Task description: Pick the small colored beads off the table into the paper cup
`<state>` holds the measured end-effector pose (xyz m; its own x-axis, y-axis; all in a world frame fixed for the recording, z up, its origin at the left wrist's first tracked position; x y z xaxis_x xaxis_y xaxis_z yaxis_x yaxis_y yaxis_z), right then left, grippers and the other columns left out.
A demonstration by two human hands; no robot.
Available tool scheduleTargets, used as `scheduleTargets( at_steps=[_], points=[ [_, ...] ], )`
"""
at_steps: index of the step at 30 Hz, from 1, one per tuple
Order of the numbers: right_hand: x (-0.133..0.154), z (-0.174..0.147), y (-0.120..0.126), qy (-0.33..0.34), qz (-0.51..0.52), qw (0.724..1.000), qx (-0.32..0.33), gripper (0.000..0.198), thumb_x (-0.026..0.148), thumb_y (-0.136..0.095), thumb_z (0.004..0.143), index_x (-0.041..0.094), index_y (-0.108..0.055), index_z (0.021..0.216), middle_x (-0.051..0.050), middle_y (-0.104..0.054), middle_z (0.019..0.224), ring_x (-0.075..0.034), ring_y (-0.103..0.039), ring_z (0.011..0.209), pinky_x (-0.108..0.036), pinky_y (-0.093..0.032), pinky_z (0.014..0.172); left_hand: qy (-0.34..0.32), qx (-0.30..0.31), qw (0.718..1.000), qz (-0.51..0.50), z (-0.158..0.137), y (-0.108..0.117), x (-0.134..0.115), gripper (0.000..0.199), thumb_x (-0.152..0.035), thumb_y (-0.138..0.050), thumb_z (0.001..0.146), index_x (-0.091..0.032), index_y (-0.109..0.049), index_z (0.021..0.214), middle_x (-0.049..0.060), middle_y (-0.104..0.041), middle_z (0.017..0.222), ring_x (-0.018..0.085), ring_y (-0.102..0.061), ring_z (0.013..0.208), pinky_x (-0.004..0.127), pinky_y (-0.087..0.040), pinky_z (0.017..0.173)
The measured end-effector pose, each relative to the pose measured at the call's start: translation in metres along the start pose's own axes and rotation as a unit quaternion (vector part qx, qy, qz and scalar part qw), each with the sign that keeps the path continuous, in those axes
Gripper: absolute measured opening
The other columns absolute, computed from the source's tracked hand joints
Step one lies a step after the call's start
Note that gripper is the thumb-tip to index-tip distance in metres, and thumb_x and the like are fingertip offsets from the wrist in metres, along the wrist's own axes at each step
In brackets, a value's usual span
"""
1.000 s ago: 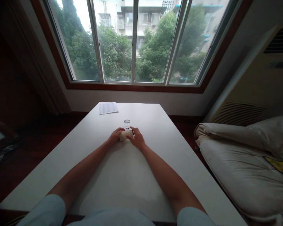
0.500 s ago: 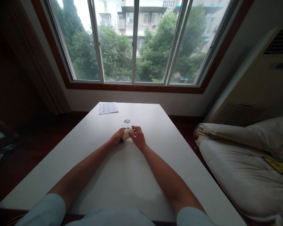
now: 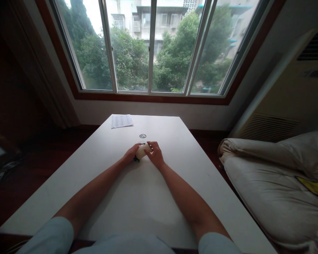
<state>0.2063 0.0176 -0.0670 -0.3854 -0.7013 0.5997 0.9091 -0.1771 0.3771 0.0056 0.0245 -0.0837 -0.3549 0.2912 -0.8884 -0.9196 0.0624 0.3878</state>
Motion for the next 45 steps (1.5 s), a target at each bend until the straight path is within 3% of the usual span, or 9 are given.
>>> scheduleTargets(
  at_steps=[12,20,28,45],
  points=[
    [0.005,0.000,0.001,0.017,-0.013,1.000,0.006,0.040,0.044,-0.064,0.092,0.026,-0.060,0.128,-0.009,-0.057,0.115,-0.021,-0.061,0.093,-0.039,-0.059,0.079,-0.014,0.005,0.999,0.046,-0.006,0.004,-0.015,0.057,-0.059,-0.032,0.098,-0.022,-0.067,0.124,0.005,-0.072,0.113,0.022,-0.063,0.097,0.035,-0.049,0.089],
    [0.006,0.001,0.001,0.017,-0.012,1.000,0.006,0.041,0.044,-0.064,0.091,0.026,-0.060,0.127,-0.009,-0.057,0.115,-0.021,-0.062,0.092,-0.038,-0.060,0.077,-0.016,0.022,0.995,0.096,-0.009,0.007,-0.020,0.059,-0.060,-0.028,0.098,-0.024,-0.066,0.125,0.005,-0.072,0.111,0.022,-0.064,0.096,0.035,-0.049,0.087],
    [0.011,0.001,0.003,0.018,-0.022,1.000,-0.004,0.039,0.041,-0.064,0.091,0.026,-0.059,0.127,-0.009,-0.057,0.114,-0.022,-0.062,0.094,-0.036,-0.060,0.073,0.005,0.025,0.998,0.059,-0.008,0.007,-0.014,0.063,-0.065,-0.028,0.097,-0.027,-0.055,0.141,0.005,-0.070,0.121,0.023,-0.064,0.099,0.037,-0.049,0.091],
    [0.021,0.003,0.005,0.034,-0.038,0.999,-0.004,0.037,0.044,-0.063,0.091,0.025,-0.060,0.123,-0.011,-0.057,0.113,-0.024,-0.061,0.096,-0.038,-0.060,0.075,0.003,0.016,1.000,0.005,-0.007,0.003,-0.013,0.063,-0.064,-0.032,0.096,-0.022,-0.064,0.130,0.006,-0.070,0.122,0.024,-0.063,0.105,0.036,-0.049,0.094]
  ],
)
Point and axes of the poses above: each hand's wrist, its own z-axis towards the middle knuckle, its own y-axis out of the back of the hand, x = y × z, the point moved 1 cm from there along z, towards the middle knuckle
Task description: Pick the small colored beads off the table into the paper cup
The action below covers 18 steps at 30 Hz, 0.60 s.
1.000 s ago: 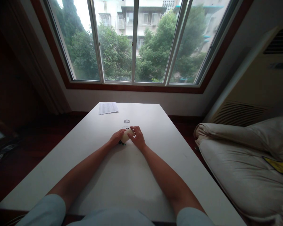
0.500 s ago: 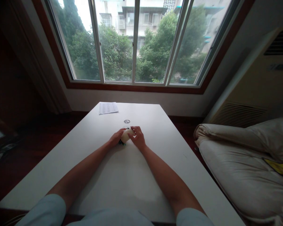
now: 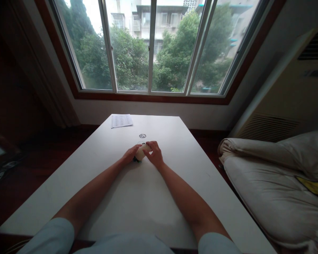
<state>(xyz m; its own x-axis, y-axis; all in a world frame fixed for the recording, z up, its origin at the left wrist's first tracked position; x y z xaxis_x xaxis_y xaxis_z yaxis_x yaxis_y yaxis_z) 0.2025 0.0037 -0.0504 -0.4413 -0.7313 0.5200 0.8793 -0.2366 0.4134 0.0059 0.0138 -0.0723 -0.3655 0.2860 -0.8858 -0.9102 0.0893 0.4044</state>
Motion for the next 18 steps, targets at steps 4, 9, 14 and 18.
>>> scheduleTargets(
  at_steps=[4,9,14,18],
  points=[
    [0.005,0.000,0.001,0.015,-0.014,1.000,0.004,0.037,0.044,-0.063,0.091,0.026,-0.059,0.124,-0.011,-0.057,0.115,-0.026,-0.060,0.102,-0.040,-0.060,0.079,-0.008,0.007,1.000,0.005,0.000,-0.001,-0.003,0.065,-0.064,-0.030,0.096,-0.020,-0.065,0.128,0.008,-0.070,0.120,0.024,-0.063,0.104,0.036,-0.049,0.093],
    [0.007,0.000,0.002,0.021,-0.015,1.000,-0.004,0.037,0.042,-0.063,0.091,0.026,-0.059,0.124,-0.011,-0.056,0.116,-0.026,-0.060,0.104,-0.040,-0.060,0.080,-0.012,0.004,1.000,0.007,-0.001,-0.001,-0.006,0.066,-0.064,-0.029,0.096,-0.019,-0.067,0.126,0.009,-0.071,0.118,0.023,-0.064,0.103,0.036,-0.049,0.092],
    [0.005,0.000,0.002,0.009,-0.014,1.000,-0.014,0.036,0.042,-0.062,0.092,0.026,-0.059,0.123,-0.011,-0.057,0.115,-0.027,-0.059,0.104,-0.041,-0.060,0.077,-0.014,0.008,1.000,0.012,-0.004,0.001,-0.010,0.065,-0.064,-0.030,0.096,-0.019,-0.067,0.125,0.009,-0.071,0.116,0.024,-0.064,0.101,0.036,-0.050,0.091],
    [0.004,0.001,0.002,0.009,-0.016,1.000,-0.017,0.035,0.041,-0.061,0.092,0.026,-0.058,0.123,-0.011,-0.057,0.115,-0.026,-0.059,0.104,-0.041,-0.060,0.078,-0.015,0.004,1.000,0.010,-0.005,0.002,-0.012,0.066,-0.066,-0.032,0.095,-0.019,-0.067,0.125,0.010,-0.071,0.117,0.025,-0.064,0.102,0.037,-0.049,0.092]
  ],
)
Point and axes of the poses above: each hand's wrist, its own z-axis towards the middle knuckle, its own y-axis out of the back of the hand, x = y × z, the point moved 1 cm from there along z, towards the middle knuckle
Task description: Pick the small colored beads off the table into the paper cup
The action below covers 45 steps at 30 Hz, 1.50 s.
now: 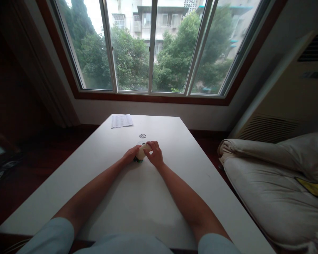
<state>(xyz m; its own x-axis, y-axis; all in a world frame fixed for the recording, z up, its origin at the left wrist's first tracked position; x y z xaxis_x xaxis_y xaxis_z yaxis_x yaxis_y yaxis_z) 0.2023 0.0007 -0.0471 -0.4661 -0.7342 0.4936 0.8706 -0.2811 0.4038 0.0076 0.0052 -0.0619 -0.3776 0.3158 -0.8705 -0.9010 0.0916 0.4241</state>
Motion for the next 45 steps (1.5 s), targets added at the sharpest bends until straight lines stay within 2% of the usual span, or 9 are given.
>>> scheduleTargets(
  at_steps=[10,15,18,32,40,45],
  points=[
    [0.009,-0.001,0.003,0.037,-0.027,0.998,0.038,0.039,0.041,-0.062,0.092,0.027,-0.057,0.128,-0.011,-0.056,0.120,-0.028,-0.059,0.111,-0.045,-0.056,0.094,-0.010,0.016,1.000,-0.007,0.001,-0.001,-0.004,0.066,-0.064,-0.031,0.096,-0.016,-0.070,0.119,0.013,-0.072,0.114,0.028,-0.063,0.103,0.040,-0.049,0.094],
    [0.011,-0.002,0.002,0.045,-0.033,0.997,0.052,0.040,0.041,-0.062,0.092,0.028,-0.057,0.130,-0.011,-0.056,0.121,-0.028,-0.059,0.112,-0.046,-0.055,0.096,-0.016,0.020,1.000,0.009,0.002,-0.001,-0.001,0.062,-0.061,-0.031,0.096,-0.017,-0.073,0.110,0.011,-0.074,0.107,0.027,-0.063,0.097,0.041,-0.050,0.093],
    [0.011,-0.001,0.002,0.038,-0.032,0.998,0.043,0.039,0.040,-0.062,0.092,0.028,-0.057,0.129,-0.011,-0.056,0.120,-0.028,-0.060,0.111,-0.044,-0.055,0.094,-0.011,0.023,1.000,0.009,0.002,-0.001,0.000,0.060,-0.061,-0.035,0.095,-0.016,-0.073,0.106,0.011,-0.075,0.105,0.027,-0.064,0.096,0.041,-0.050,0.093],
    [0.013,0.001,0.004,0.020,-0.026,0.999,0.004,0.033,0.038,-0.057,0.094,0.027,-0.059,0.125,-0.011,-0.056,0.118,-0.028,-0.058,0.112,-0.046,-0.054,0.095,0.012,0.024,1.000,-0.003,0.003,0.000,0.002,0.070,-0.065,-0.027,0.096,-0.015,-0.074,0.108,0.012,-0.075,0.098,0.027,-0.066,0.091,0.038,-0.052,0.083],
    [0.010,0.000,0.004,0.016,-0.022,1.000,-0.005,0.032,0.034,-0.058,0.093,0.026,-0.059,0.124,-0.010,-0.055,0.117,-0.027,-0.058,0.111,-0.045,-0.054,0.095,0.009,0.032,0.999,0.000,0.004,0.000,0.005,0.070,-0.065,-0.026,0.097,-0.016,-0.074,0.110,0.011,-0.075,0.100,0.027,-0.066,0.093,0.038,-0.050,0.086],
    [0.012,0.001,0.003,0.029,-0.011,0.999,-0.012,0.032,0.034,-0.057,0.093,0.025,-0.059,0.124,-0.010,-0.055,0.117,-0.027,-0.057,0.111,-0.045,-0.053,0.095,0.027,0.043,0.998,-0.033,0.003,0.000,0.005,0.074,-0.069,-0.027,0.095,-0.012,-0.073,0.111,0.012,-0.074,0.099,0.026,-0.065,0.093,0.037,-0.049,0.086]
  ],
)
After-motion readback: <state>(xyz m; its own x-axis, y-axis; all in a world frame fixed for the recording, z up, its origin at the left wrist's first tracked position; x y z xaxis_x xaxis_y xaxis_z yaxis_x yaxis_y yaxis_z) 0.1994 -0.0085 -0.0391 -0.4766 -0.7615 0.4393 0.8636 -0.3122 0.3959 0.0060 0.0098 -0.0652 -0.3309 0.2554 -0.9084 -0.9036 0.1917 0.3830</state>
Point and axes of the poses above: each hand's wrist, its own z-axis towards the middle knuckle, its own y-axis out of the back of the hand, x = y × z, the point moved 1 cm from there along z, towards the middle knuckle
